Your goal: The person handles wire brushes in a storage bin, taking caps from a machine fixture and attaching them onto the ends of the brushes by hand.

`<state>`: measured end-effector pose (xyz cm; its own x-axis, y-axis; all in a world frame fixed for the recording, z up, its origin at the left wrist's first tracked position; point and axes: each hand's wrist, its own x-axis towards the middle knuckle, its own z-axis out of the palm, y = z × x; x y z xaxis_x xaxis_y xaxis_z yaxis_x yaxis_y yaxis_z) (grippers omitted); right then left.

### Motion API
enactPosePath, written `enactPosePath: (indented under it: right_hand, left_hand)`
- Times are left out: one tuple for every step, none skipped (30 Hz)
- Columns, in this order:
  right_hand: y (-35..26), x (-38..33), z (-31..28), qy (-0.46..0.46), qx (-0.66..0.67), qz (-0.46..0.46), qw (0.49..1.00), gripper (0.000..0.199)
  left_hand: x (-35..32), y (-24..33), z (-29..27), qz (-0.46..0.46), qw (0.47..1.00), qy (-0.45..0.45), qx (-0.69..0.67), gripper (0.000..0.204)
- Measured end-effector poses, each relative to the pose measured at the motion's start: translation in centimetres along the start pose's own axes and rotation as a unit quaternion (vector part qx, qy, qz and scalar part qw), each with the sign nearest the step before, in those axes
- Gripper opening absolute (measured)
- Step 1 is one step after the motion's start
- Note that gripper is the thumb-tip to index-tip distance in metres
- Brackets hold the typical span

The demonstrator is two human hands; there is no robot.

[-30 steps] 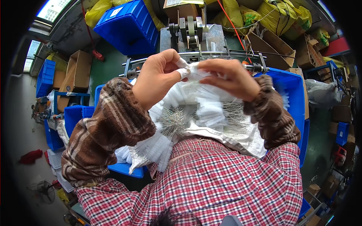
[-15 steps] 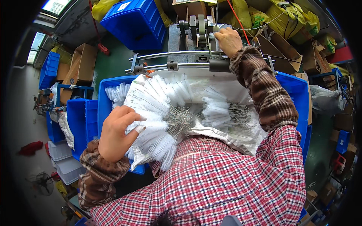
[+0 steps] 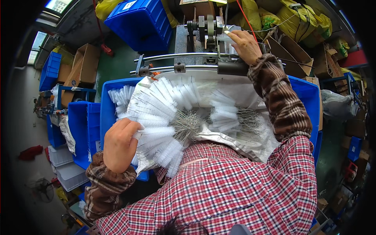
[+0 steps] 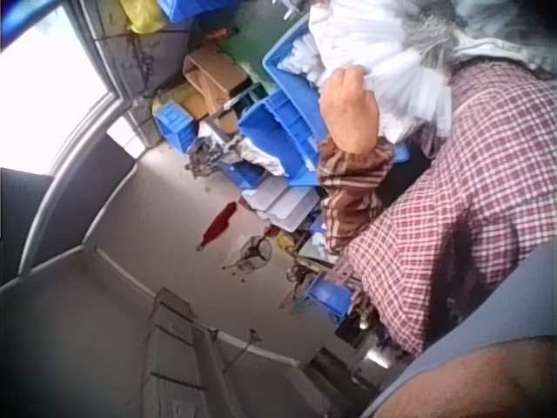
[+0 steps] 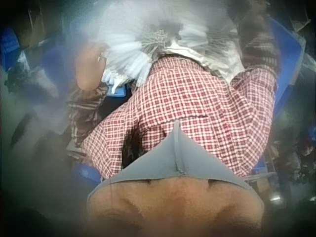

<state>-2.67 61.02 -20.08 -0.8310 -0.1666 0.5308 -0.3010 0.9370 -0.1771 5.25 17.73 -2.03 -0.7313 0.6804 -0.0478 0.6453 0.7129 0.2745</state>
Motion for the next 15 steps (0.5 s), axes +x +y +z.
enactPosePath:
  right_hand:
    - [-1.0,-0.7,-1.3,0.001,-0.075,0.037,0.997,0.036]
    - [-1.4,-1.7,-2.3,0.000,-0.152,0.077,0.985,0.040]
    - [-1.2,-2.3,-2.7,-0.032,-0.166,0.133,0.977,0.044]
    - [-1.2,-2.5,-2.6,-0.033,-0.167,0.133,0.976,0.044]
    - [-1.0,-2.8,-2.7,-0.037,-0.168,0.145,0.974,0.044]
    - [-0.8,-3.1,-2.6,-0.041,-0.170,0.156,0.972,0.043]
    - [-0.7,-3.1,-2.2,-0.010,-0.155,0.143,0.977,0.038]
    - [-0.8,-3.1,-1.8,-0.009,-0.156,0.144,0.977,0.038]
    - [-1.0,-2.9,-1.4,-0.012,-0.144,0.148,0.978,0.035]
    - [-1.2,-2.7,-1.0,-0.015,-0.131,0.151,0.980,0.032]
    - [-2.1,-2.2,-1.0,-0.009,-0.139,0.143,0.980,0.028]
    - [-2.8,-1.6,-0.6,-0.008,-0.138,0.143,0.980,0.028]
    - [-3.4,-1.0,-0.2,-0.008,-0.141,0.137,0.981,0.028]
    - [-3.9,-0.5,0.2,-0.008,-0.145,0.132,0.980,0.028]
    - [-4.4,0.0,0.7,0.002,-0.143,0.116,0.983,0.028]
  left_hand:
    - [-0.1,0.0,-0.3,-0.008,1.000,-0.005,-0.019,0.020]
    - [0.0,0.1,-0.4,-0.012,0.999,-0.013,-0.040,0.018]
    - [0.1,0.2,-0.7,-0.011,0.999,-0.014,-0.041,0.018]
    - [0.3,0.2,-1.0,-0.011,0.998,-0.012,-0.060,0.018]
    - [0.6,0.3,-1.4,-0.006,0.997,-0.010,-0.080,0.018]
    - [0.8,0.5,-1.9,-0.001,0.997,-0.011,-0.081,0.018]
    - [1.0,0.7,-2.5,-0.002,0.996,-0.008,-0.088,0.019]
    - [1.1,1.0,-3.0,-0.006,0.996,-0.004,-0.094,0.019]
    - [1.2,1.2,-3.5,-0.016,0.994,-0.001,-0.104,0.018]
    - [1.2,1.2,-3.7,-0.015,0.994,-0.001,-0.104,0.018]
    - [1.2,1.0,-4.1,-0.012,0.994,0.018,-0.103,0.018]
    - [1.0,1.0,-4.5,-0.010,0.994,0.037,-0.100,0.018]
    - [0.9,1.1,-5.1,-0.012,0.993,0.045,-0.109,0.018]
    - [0.9,0.9,-5.4,-0.011,0.993,0.044,-0.109,0.018]
    - [0.8,0.7,-5.7,-0.009,0.991,0.058,-0.122,0.018]
